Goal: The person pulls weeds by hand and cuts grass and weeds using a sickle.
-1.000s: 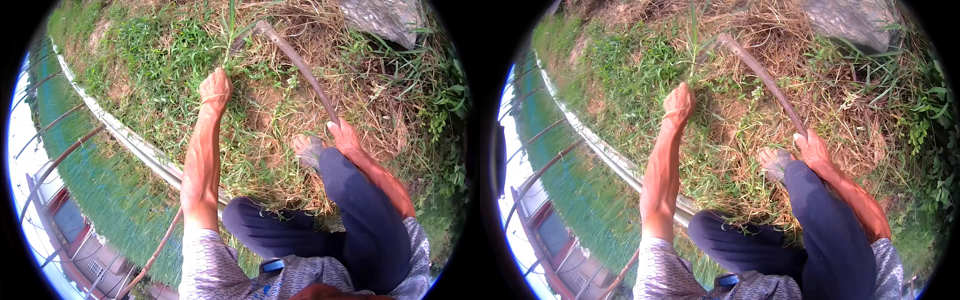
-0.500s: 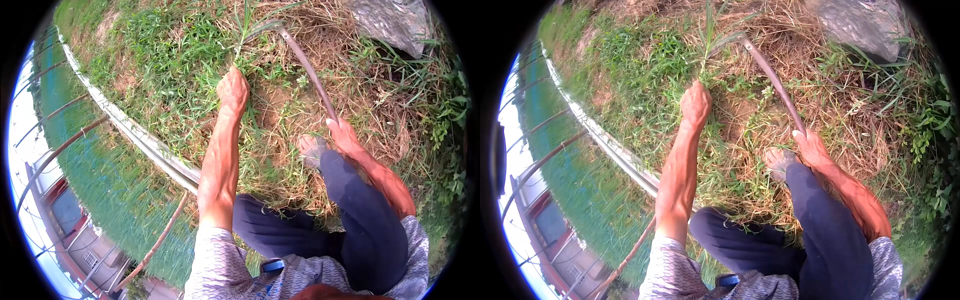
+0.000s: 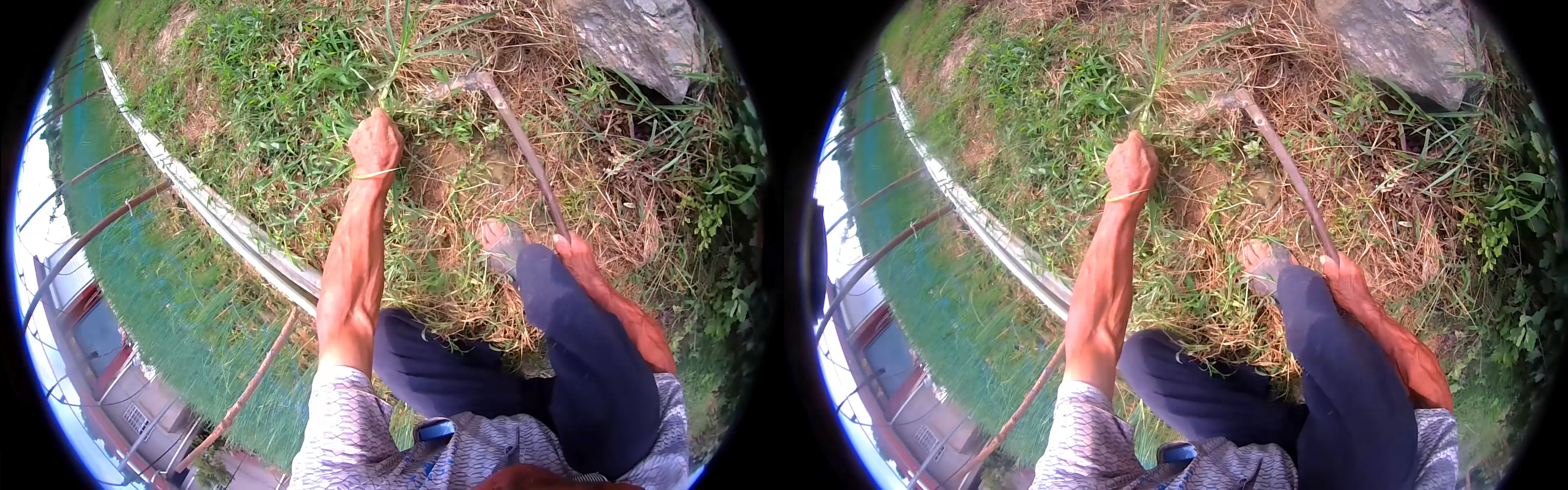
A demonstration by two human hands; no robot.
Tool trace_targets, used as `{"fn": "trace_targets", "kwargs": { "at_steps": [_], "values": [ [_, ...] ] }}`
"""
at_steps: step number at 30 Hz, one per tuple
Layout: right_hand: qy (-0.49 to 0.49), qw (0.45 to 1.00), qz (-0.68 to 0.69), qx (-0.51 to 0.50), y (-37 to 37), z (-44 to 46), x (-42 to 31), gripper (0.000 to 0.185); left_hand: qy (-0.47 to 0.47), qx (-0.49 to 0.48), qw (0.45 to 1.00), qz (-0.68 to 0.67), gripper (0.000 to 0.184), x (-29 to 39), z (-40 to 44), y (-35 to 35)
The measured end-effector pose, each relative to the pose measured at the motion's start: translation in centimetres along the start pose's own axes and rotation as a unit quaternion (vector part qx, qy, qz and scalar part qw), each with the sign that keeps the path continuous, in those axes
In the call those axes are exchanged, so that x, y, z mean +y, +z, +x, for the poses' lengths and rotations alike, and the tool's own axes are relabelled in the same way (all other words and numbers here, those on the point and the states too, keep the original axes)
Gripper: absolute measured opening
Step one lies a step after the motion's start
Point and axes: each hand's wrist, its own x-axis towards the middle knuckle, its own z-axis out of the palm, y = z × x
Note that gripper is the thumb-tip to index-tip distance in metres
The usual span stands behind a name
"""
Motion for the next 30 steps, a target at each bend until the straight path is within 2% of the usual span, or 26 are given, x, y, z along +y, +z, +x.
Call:
{"fn": "trace_targets", "kwargs": {
  "at_steps": [3,6,7,9,11,13,16,17,19,21,23,25,27,28,29,30],
  "values": [
    [0.035,0.999,0.009,0.003,-0.1,0.7,-1.6,0.044,-0.020,0.013,0.999,-0.024,0.016,0.6,0.4,0.2],
    [0.059,0.998,0.018,-0.008,0.6,2.9,-5.4,0.046,-0.051,-0.058,0.995,-0.056,0.025,0.3,-0.5,-0.8],
    [0.053,0.998,0.020,0.004,0.8,4.3,-6.4,0.046,-0.051,-0.054,0.996,-0.056,0.025,0.1,0.0,-0.6],
    [0.053,0.998,0.021,0.011,1.3,4.0,-5.8,0.046,-0.073,-0.083,0.994,-0.025,0.025,-0.1,-0.2,-0.5],
    [-0.037,0.999,-0.021,0.027,2.6,3.1,-3.6,0.047,-0.073,-0.063,0.995,-0.038,0.022,-0.1,-0.1,-1.0],
    [-0.040,0.998,-0.039,0.043,2.8,3.4,-3.7,0.048,-0.056,-0.050,0.996,-0.039,0.020,-0.2,-0.1,-1.1],
    [0.064,0.995,0.055,-0.044,1.5,4.5,-5.0,0.045,-0.081,-0.077,0.993,-0.044,0.018,0.2,-0.4,-1.1],
    [0.066,0.995,0.056,-0.042,1.3,5.1,-5.8,0.045,-0.092,-0.086,0.991,-0.051,0.017,0.5,-0.3,-0.9],
    [0.048,0.996,0.057,-0.051,1.2,5.8,-7.2,0.046,-0.102,-0.099,0.988,-0.057,0.017,0.5,-0.4,-0.9],
    [0.016,0.998,0.030,-0.044,2.3,5.2,-4.6,0.047,-0.098,-0.109,0.988,-0.041,0.026,0.2,-0.3,-1.3],
    [-0.038,0.999,-0.031,0.017,2.7,4.5,-4.2,0.050,-0.083,-0.090,0.991,-0.055,0.025,0.2,-0.1,-1.6],
    [-0.030,0.999,-0.027,0.023,2.7,4.5,-4.5,0.049,-0.090,-0.098,0.990,-0.047,0.024,0.7,-0.5,-1.4],
    [-0.012,1.000,0.001,0.016,2.0,6.3,-5.9,0.049,-0.071,-0.063,0.994,-0.049,0.017,0.1,-1.0,-0.4],
    [0.005,1.000,0.005,0.007,1.3,7.0,-6.8,0.048,-0.071,-0.064,0.994,-0.050,0.018,0.3,-1.0,-0.6],
    [0.063,0.995,0.074,-0.002,0.3,6.6,-9.4,0.049,-0.070,-0.065,0.994,-0.053,0.019,0.4,-1.0,-0.8],
    [0.033,0.998,0.052,0.013,0.5,7.1,-8.9,0.049,-0.074,-0.068,0.993,-0.054,0.020,0.6,-1.0,-1.1]
  ]
}}
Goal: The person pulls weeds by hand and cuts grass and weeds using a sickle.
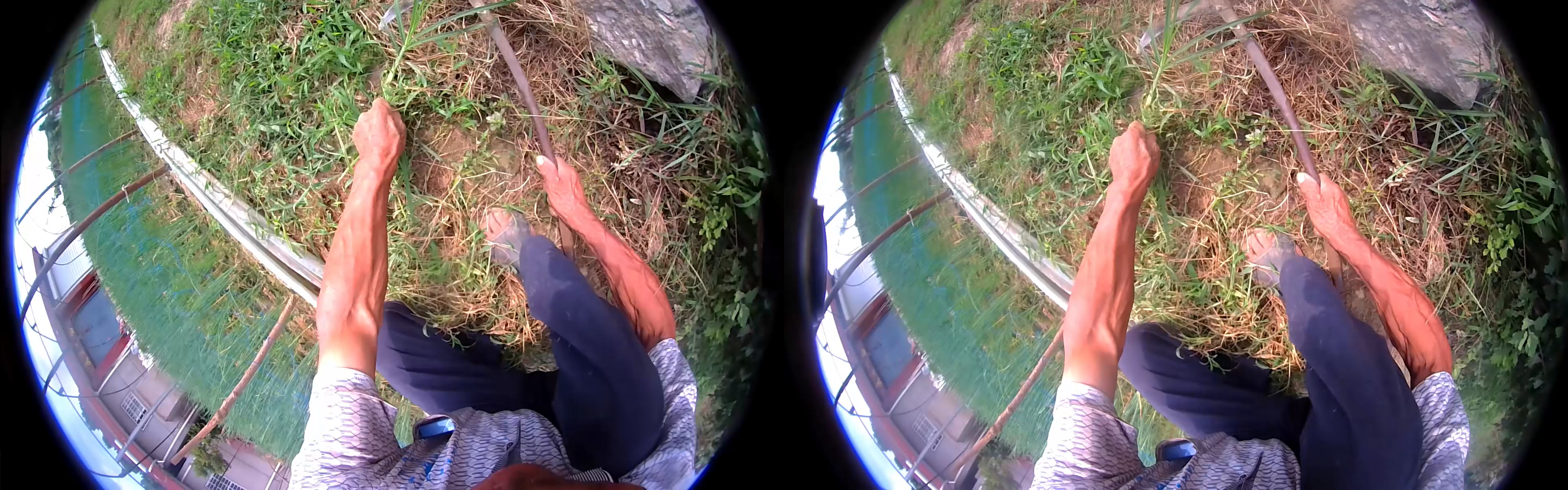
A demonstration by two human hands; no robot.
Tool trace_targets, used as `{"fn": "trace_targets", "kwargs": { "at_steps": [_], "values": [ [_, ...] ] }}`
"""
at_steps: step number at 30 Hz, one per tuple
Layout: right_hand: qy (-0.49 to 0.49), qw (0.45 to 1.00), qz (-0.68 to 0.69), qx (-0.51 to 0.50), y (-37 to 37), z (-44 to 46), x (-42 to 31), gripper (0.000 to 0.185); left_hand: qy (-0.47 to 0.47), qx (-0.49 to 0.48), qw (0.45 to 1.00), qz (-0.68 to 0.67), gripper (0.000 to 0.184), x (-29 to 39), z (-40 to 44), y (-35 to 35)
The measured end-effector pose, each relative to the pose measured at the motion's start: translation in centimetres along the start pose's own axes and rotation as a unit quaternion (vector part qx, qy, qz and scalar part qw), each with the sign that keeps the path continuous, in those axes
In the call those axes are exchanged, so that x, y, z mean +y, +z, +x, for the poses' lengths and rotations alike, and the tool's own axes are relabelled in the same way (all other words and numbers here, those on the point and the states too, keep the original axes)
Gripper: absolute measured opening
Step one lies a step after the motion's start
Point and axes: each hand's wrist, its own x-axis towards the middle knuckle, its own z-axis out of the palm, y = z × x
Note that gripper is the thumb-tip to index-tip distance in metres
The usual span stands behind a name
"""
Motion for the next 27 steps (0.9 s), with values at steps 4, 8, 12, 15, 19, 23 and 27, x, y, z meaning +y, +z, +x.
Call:
{"fn": "trace_targets", "kwargs": {
  "at_steps": [4,8,12,15,19,23,27],
  "values": [
    [-0.084,0.992,-0.093,0.023,1.3,-1.7,5.7,0.051,-0.053,-0.019,0.998,0.006,0.025,0.3,1.1,-0.5],
    [-0.069,0.994,-0.071,-0.037,0.7,-1.3,4.3,0.046,-0.035,-0.005,0.999,-0.021,0.022,-0.1,0.5,0.2],
    [0.027,0.993,0.110,-0.013,-0.2,0.6,-1.1,0.042,-0.042,-0.008,0.998,-0.036,0.020,0.3,-0.1,0.4],
    [-0.071,0.997,-0.011,0.002,1.5,-1.2,5.3,0.042,-0.051,-0.015,0.997,-0.046,0.019,0.7,-0.2,-0.5],
    [-0.038,0.995,-0.078,-0.052,1.6,-2.4,5.9,0.044,-0.028,0.009,0.999,-0.046,0.020,-0.2,-0.4,0.3],
    [0.049,0.997,0.058,-0.028,-0.5,0.0,-2.4,0.048,-0.030,0.043,0.995,-0.089,0.020,0.4,-1.0,1.1],
    [-0.054,0.995,-0.087,0.018,0.4,-0.9,2.7,0.049,-0.028,0.050,0.994,-0.088,0.021,0.3,-0.6,0.3]
  ]
}}
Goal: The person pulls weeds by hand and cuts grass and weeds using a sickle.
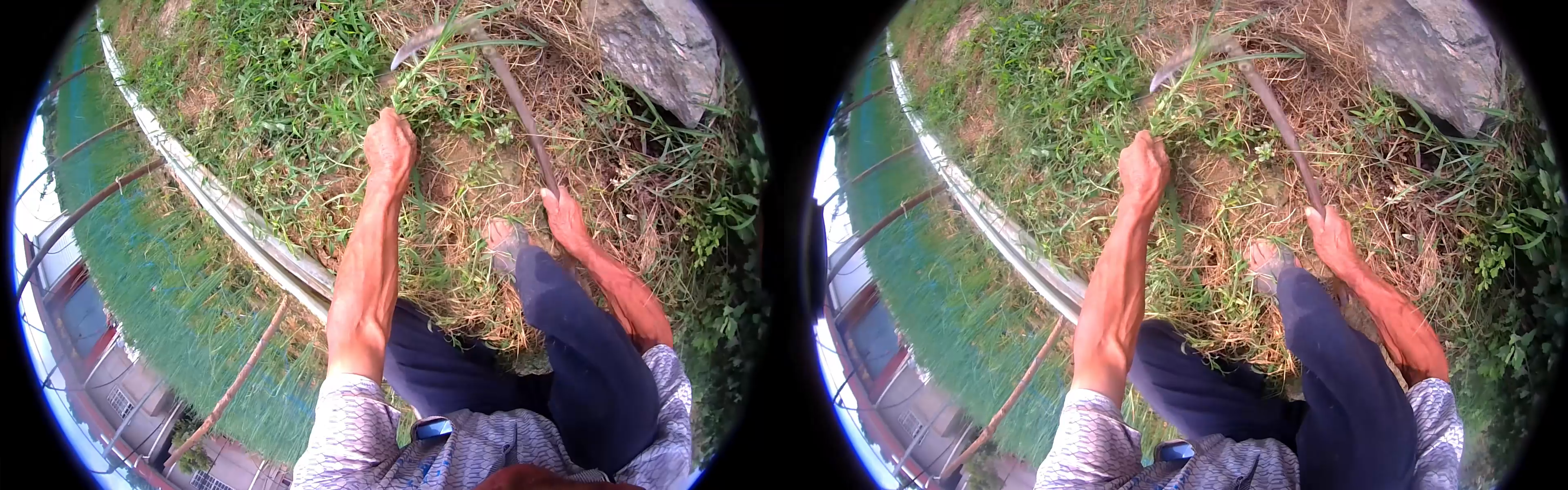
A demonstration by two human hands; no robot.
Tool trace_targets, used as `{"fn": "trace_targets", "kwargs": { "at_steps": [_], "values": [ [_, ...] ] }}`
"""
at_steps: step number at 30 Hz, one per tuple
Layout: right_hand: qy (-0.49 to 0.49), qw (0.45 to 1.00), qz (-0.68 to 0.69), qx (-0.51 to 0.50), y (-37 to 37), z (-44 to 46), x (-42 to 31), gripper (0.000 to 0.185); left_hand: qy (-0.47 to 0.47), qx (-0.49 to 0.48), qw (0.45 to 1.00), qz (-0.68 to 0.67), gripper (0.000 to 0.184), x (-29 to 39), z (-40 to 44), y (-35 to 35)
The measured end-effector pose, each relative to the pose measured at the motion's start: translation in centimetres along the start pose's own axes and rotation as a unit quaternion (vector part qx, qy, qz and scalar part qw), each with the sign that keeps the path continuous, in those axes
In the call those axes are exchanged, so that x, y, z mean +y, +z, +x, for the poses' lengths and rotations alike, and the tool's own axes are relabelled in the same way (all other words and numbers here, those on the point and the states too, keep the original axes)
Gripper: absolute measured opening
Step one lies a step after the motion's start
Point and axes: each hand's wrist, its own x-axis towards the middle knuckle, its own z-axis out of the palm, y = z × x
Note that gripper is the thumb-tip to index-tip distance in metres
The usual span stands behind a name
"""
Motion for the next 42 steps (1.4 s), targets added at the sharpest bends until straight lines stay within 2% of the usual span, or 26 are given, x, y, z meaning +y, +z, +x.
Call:
{"fn": "trace_targets", "kwargs": {
  "at_steps": [2,4,6,8,9,11,14,16,17,18,19,21,22,24,26,27,30,32,34,36,38,39,40,42],
  "values": [
    [-0.064,0.998,-0.014,0.014,2.4,-1.7,1.7,0.047,-0.018,-0.013,1.000,0.007,0.020,0.1,-0.2,-0.5],
    [0.035,0.998,0.003,-0.052,1.4,-1.4,1.9,0.046,-0.012,-0.005,1.000,0.010,0.021,0.0,-0.6,-0.3],
    [0.016,1.000,-0.003,-0.010,0.7,-0.3,0.8,0.045,0.001,0.007,1.000,-0.008,0.021,-0.2,-0.5,0.4],
    [0.147,0.975,0.165,-0.007,-1.4,1.8,-4.0,0.045,-0.011,0.010,1.000,-0.023,0.021,0.4,-0.4,0.3],
    [0.148,0.975,0.163,-0.004,-1.4,2.1,-3.6,0.045,-0.019,0.002,1.000,-0.024,0.021,0.7,-0.4,0.1],
    [-0.011,0.999,0.033,0.014,0.1,2.0,-1.8,0.044,-0.034,-0.008,0.999,-0.017,0.021,0.7,-0.8,-0.4],
    [-0.014,0.997,-0.075,-0.003,2.7,-2.1,2.3,0.044,-0.043,-0.041,0.998,0.004,0.020,0.3,-0.4,-0.8],
    [0.025,0.997,-0.010,-0.072,1.4,-2.4,2.1,0.045,-0.061,-0.045,0.997,0.010,0.020,0.5,-2.1,-0.2],
    [-0.024,0.999,0.002,-0.032,1.6,-1.4,1.8,0.046,-0.063,-0.032,0.997,0.006,0.021,0.6,-2.4,-0.1],
    [0.013,0.999,0.010,-0.038,1.1,-0.4,1.8,0.047,-0.070,-0.026,0.997,-0.001,0.022,0.6,-3.4,0.0],
    [0.011,0.999,0.026,-0.029,0.5,0.2,0.1,0.046,-0.071,-0.016,0.997,-0.019,0.024,0.0,-3.6,0.3],
    [0.005,0.999,0.039,-0.010,-0.7,1.7,-3.1,0.045,-0.071,-0.039,0.997,-0.011,0.025,0.1,-2.8,0.2],
    [0.035,0.996,0.078,-0.004,-0.9,1.8,-4.2,0.044,-0.081,-0.057,0.995,-0.005,0.026,0.0,-3.1,0.1],
    [0.061,0.991,0.120,0.005,-0.4,1.0,-2.6,0.043,-0.071,-0.033,0.997,-0.005,0.026,0.0,-3.1,-0.3],
    [-0.004,0.998,-0.052,-0.030,0.8,-1.5,2.8,0.042,-0.057,-0.004,0.998,-0.009,0.027,0.3,-2.5,-0.8],
    [-0.008,0.998,-0.055,-0.031,0.7,-1.8,2.6,0.042,-0.063,-0.023,0.998,-0.007,0.027,0.5,-2.3,-1.4],
    [0.010,0.997,-0.020,-0.069,1.6,-2.2,2.5,0.041,-0.060,-0.039,0.997,0.013,0.027,-0.2,-1.9,-2.0],
    [-0.071,0.997,-0.018,-0.002,1.4,-0.7,4.0,0.040,-0.049,-0.069,0.996,0.039,0.027,0.0,-2.2,-1.7],
    [0.076,0.985,0.152,-0.010,-0.1,0.4,-2.6,0.041,-0.061,-0.081,0.995,0.028,0.027,0.5,-2.3,-1.5],
    [0.042,0.983,0.179,0.000,0.1,2.1,-2.9,0.038,-0.085,-0.079,0.993,0.019,0.027,0.9,-2.8,-1.6],
    [-0.036,0.998,-0.042,0.004,0.9,-0.2,0.9,0.036,-0.096,-0.082,0.992,0.000,0.026,0.9,-2.8,-2.3],
    [-0.036,0.997,-0.059,-0.014,1.0,-2.3,2.4,0.038,-0.079,-0.085,0.993,0.006,0.025,0.6,-2.6,-2.5],
    [0.018,0.996,-0.085,-0.021,2.0,-2.3,1.5,0.041,-0.074,-0.080,0.994,0.013,0.025,0.6,-2.4,-2.7],
    [0.001,0.997,-0.024,-0.070,1.1,-3.6,1.1,0.040,-0.082,-0.109,0.991,0.010,0.024,0.5,-3.1,-3.2]
  ]
}}
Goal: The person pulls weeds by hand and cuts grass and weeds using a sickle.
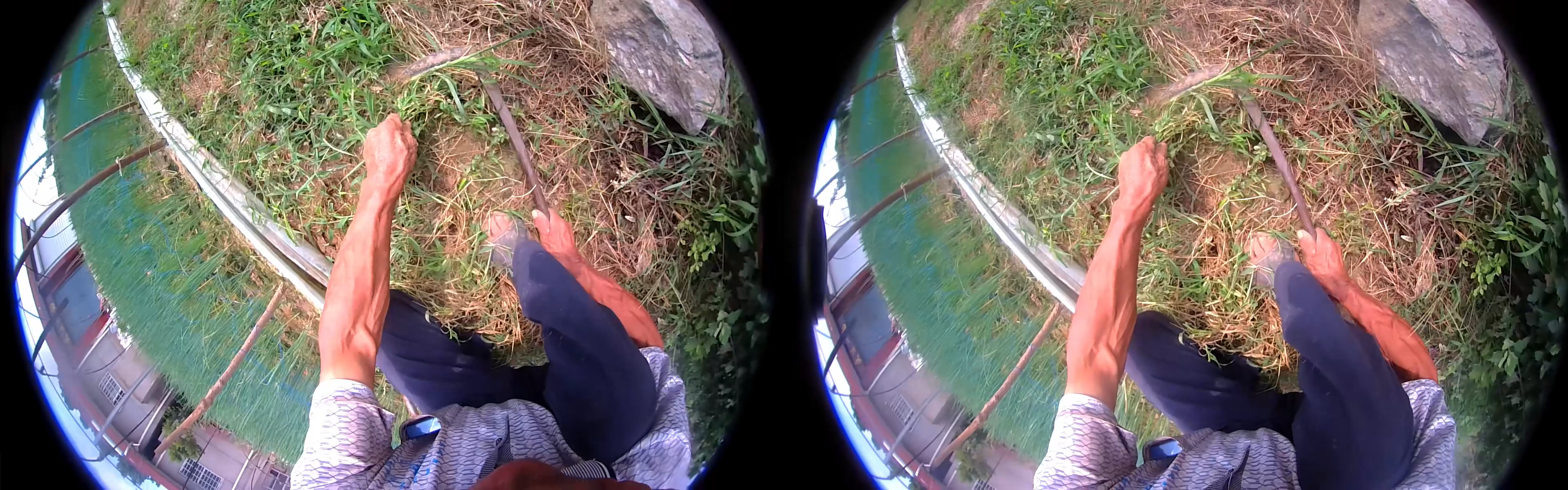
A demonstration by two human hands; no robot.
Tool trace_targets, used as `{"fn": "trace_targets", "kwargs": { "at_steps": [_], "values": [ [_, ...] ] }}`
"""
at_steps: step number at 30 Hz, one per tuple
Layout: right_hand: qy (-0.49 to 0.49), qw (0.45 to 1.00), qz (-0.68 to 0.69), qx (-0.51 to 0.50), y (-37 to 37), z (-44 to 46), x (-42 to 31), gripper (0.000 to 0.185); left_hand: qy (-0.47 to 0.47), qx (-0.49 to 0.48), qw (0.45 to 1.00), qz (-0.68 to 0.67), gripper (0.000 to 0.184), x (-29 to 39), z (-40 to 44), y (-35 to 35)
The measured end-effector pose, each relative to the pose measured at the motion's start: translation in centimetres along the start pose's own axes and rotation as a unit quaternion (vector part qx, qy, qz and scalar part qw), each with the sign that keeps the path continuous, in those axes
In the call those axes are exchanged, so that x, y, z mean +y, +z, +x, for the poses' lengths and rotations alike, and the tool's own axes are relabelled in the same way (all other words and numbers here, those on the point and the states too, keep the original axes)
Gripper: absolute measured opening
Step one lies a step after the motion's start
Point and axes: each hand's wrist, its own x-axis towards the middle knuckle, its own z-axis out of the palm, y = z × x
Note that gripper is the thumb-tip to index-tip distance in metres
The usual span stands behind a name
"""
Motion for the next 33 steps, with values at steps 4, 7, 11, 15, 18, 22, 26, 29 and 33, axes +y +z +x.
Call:
{"fn": "trace_targets", "kwargs": {
  "at_steps": [4,7,11,15,18,22,26,29,33],
  "values": [
    [0.008,0.992,0.102,0.073,-1.6,4.2,-1.9,0.041,0.025,0.024,0.999,0.027,0.025,-0.2,0.6,1.6],
    [-0.050,0.988,0.088,0.115,-2.0,5.6,-3.4,0.043,0.016,0.035,0.999,-0.004,0.027,-0.3,0.4,2.0],
    [-0.020,0.998,-0.046,0.041,0.2,2.0,2.9,0.040,0.011,0.028,0.999,0.024,0.026,-0.9,0.5,0.9],
    [-0.044,0.996,-0.012,0.070,-0.1,2.2,2.1,0.049,0.057,0.042,0.997,0.022,0.023,-1.5,-0.6,0.7],
    [-0.021,0.993,0.075,0.089,-2.3,5.2,-1.6,0.053,0.040,0.021,0.998,0.038,0.023,-1.1,-1.2,1.4],
    [0.017,0.998,-0.041,0.047,-1.5,1.9,1.6,0.047,0.034,-0.003,0.998,0.054,0.026,-1.1,-1.4,0.2],
    [0.012,1.000,0.000,0.021,-0.3,-0.3,2.1,0.047,0.075,-0.001,0.994,0.083,0.024,-1.4,-1.3,-0.7],
    [-0.005,0.995,0.034,0.095,-1.2,1.9,0.1,0.045,0.072,-0.031,0.980,0.184,0.013,0.2,0.0,-1.9],
    [-0.010,0.985,0.083,0.150,-2.5,3.8,-1.2,0.045,0.105,0.065,0.972,0.202,0.042,2.8,2.0,-2.5]
  ]
}}
